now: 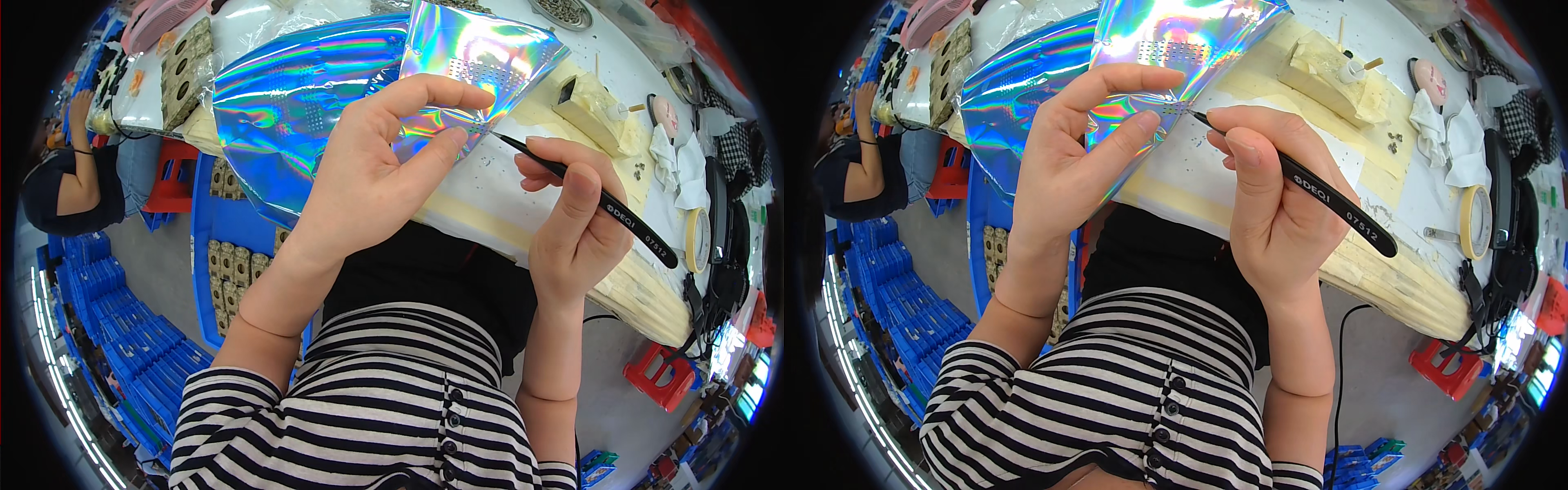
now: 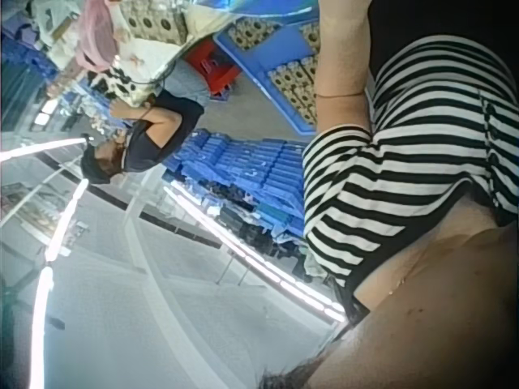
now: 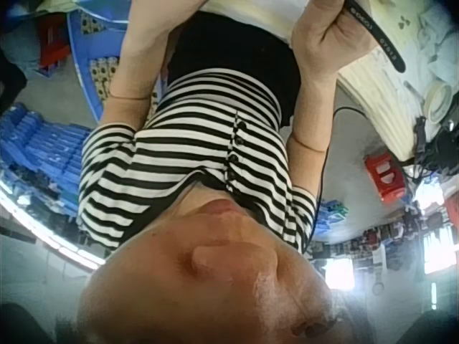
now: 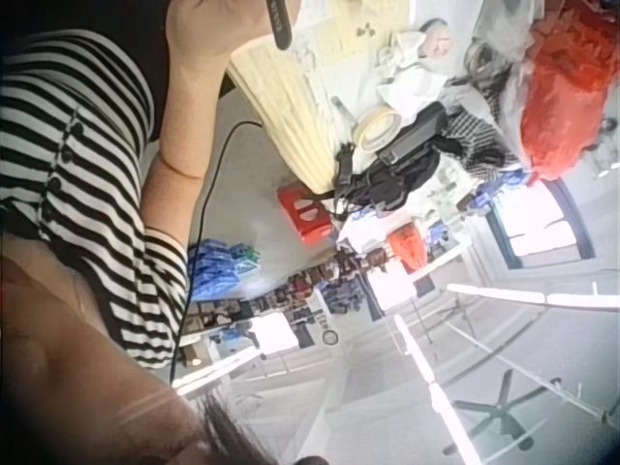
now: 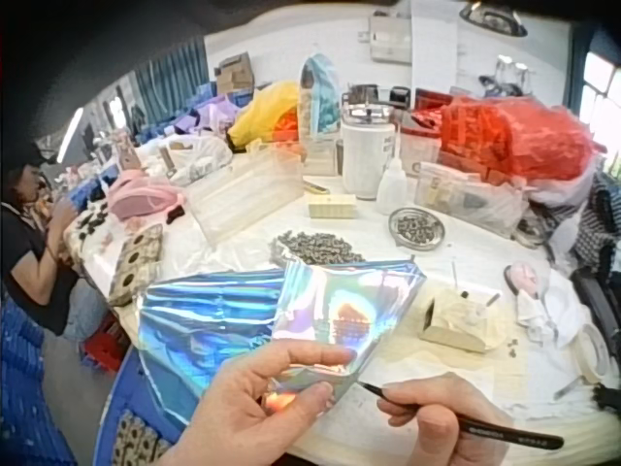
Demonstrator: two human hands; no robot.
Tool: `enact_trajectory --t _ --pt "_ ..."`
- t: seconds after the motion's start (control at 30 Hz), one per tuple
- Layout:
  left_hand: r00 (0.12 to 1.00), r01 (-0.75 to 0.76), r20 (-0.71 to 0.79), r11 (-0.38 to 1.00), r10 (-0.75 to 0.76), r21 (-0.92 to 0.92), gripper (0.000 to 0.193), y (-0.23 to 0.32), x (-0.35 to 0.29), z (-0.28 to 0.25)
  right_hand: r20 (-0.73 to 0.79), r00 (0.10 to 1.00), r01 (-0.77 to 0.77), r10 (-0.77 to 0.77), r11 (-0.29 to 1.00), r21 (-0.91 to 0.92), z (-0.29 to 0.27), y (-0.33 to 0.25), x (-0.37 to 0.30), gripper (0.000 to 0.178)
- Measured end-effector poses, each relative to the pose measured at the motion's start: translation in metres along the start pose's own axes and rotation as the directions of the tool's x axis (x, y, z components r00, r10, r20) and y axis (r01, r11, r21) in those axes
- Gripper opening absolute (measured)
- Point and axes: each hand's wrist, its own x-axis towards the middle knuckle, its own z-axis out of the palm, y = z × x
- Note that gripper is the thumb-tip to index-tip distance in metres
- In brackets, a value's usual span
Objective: The person uses tweezers to place small decorative components onto iridescent sheets, then picks up a camo-patterned toy tank piece from a bin and applies small parts to its surface with the tweezers.
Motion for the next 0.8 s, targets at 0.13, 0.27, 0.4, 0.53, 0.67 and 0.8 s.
enact_trajectory --t 0.13,0.27,0.4,0.53,0.67,0.8 --pt "1.000 0.003 0.005 1.000 -0.003 -0.006 0.027 -0.0003 0.0002 -0.0001 -0.049 0.999 0.008 -0.005 0.998 0.055 0.0024 0.0029 -0.0010 0.024" --pt "1.000 -0.006 -0.001 1.000 0.006 0.005 0.027 -0.0001 -0.0003 -0.0004 0.033 0.999 -0.004 0.005 1.000 -0.026 -0.0010 -0.0018 0.0007 0.044" --pt "1.000 0.009 0.002 1.000 -0.009 -0.014 0.027 0.0000 -0.0003 0.0005 0.023 1.000 0.003 -0.002 1.000 -0.018 -0.0009 -0.0008 0.0001 0.043" --pt "1.000 -0.003 -0.001 1.000 0.003 0.010 0.027 -0.0016 -0.0001 0.0001 0.021 1.000 0.005 -0.005 1.000 -0.019 -0.0009 -0.0005 -0.0004 0.043" --pt "1.000 -0.013 -0.003 1.000 0.013 0.027 0.027 -0.0027 -0.0005 -0.0001 0.025 1.000 0.012 -0.011 0.999 -0.030 -0.0014 -0.0013 -0.0001 0.042" --pt "1.000 -0.027 0.002 0.999 0.027 0.043 0.028 -0.0024 0.0003 -0.0004 0.011 1.000 0.012 -0.012 0.999 -0.035 -0.0009 -0.0001 -0.0010 0.042"
